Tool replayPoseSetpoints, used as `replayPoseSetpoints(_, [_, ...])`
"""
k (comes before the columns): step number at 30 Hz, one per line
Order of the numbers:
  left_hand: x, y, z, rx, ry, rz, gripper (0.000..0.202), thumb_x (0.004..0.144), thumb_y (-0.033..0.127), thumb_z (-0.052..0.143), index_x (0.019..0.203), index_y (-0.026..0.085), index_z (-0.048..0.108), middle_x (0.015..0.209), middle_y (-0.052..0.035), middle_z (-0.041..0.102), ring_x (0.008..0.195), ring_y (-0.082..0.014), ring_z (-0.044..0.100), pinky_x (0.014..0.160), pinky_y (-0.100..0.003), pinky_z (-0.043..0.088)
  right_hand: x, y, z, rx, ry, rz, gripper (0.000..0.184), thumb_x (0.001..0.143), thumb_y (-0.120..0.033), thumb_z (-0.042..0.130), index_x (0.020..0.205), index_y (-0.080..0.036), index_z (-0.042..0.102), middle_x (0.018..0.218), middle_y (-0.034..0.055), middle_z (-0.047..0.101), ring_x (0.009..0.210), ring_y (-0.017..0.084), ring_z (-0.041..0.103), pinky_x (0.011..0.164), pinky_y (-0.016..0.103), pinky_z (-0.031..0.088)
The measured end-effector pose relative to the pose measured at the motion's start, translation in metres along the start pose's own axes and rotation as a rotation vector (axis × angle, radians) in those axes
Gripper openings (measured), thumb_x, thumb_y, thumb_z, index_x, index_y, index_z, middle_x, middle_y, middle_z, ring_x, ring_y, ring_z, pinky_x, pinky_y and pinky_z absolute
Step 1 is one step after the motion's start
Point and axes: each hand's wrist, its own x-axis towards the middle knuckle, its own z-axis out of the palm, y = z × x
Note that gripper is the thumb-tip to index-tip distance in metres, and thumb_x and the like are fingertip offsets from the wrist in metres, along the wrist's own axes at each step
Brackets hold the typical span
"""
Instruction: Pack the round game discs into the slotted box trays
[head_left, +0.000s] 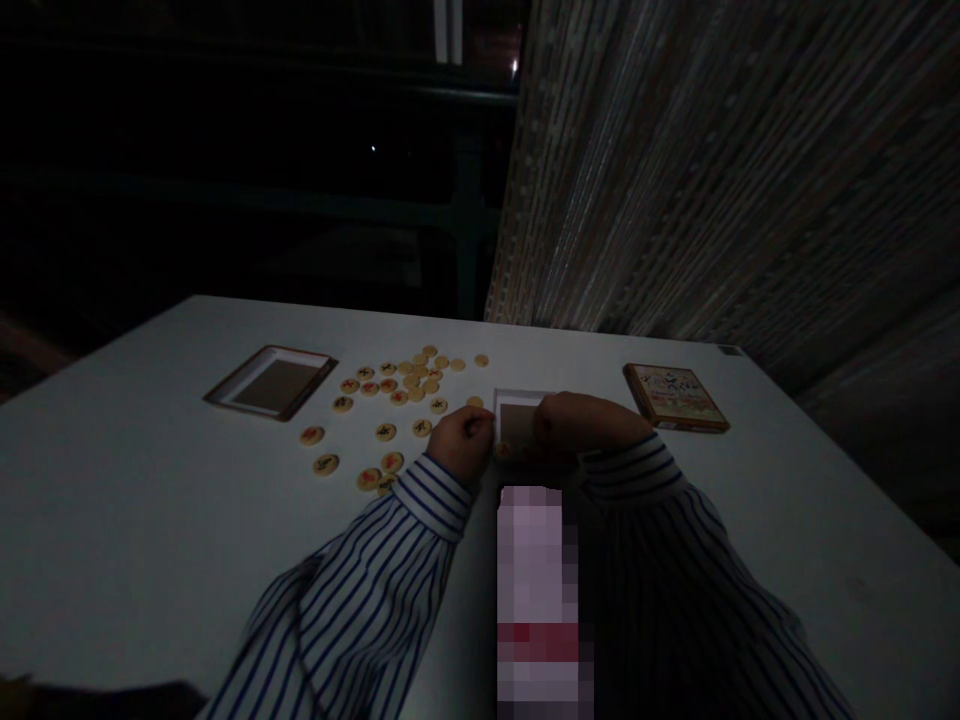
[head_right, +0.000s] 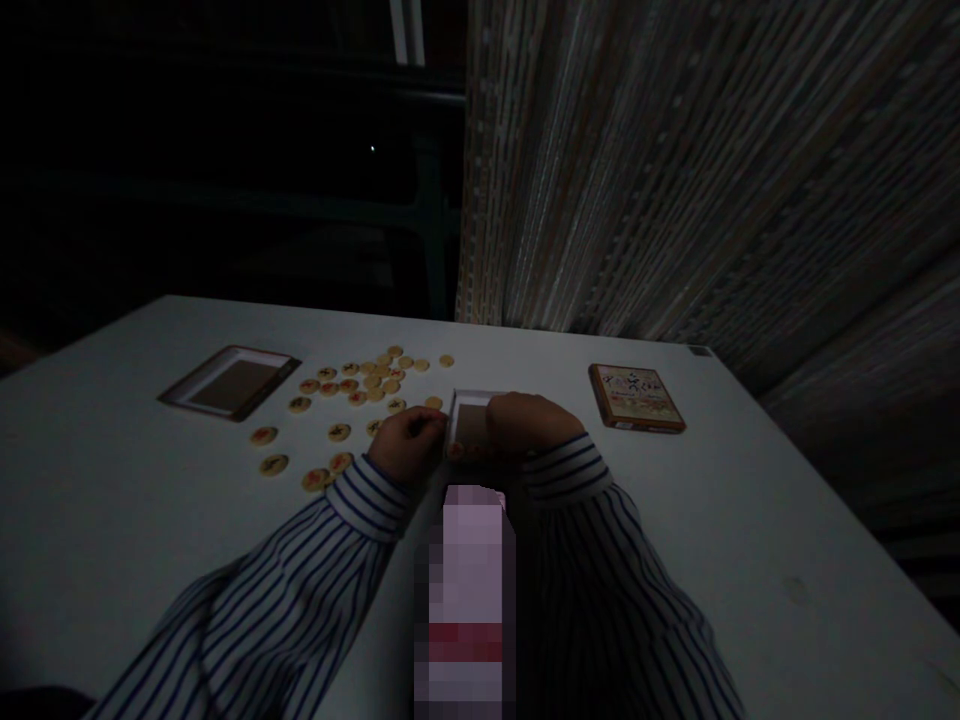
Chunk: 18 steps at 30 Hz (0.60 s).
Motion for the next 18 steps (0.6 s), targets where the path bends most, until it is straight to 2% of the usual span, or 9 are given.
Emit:
replayPoseSetpoints(6, [0.0000, -0.0001, -0.0001, -0.005, -0.010, 0.013, 0.018, 0.068, 0.023, 0.053, 0.079, 0.015, 0.066, 0.063, -0.0010, 0.064, 0.061, -0.0134, 0.058, 0.059, -0.023, 0.045, -0.0011, -0.0013, 0.0004, 0.000, 0.007, -0.023, 0.030, 0.071, -0.019, 0.050, 0.092, -0.010, 0.068, 0.076, 0.0120, 0.068, 0.059, 0.015, 0.061, 0.047, 0.021, 0.037])
replayPoseSetpoints(18, [-0.0012, 0.0040, -0.0007, 0.026, 0.003, 0.006, 0.018, 0.068, 0.022, 0.053, 0.078, 0.015, 0.067, 0.063, -0.0014, 0.064, 0.061, -0.0135, 0.058, 0.059, -0.023, 0.045, -0.0015, -0.0001, -0.0012, -0.002, -0.020, -0.024, 0.035, 0.069, -0.020, 0.052, 0.100, -0.012, 0.067, 0.080, 0.0117, 0.069, 0.063, 0.017, 0.062, 0.050, 0.022, 0.040])
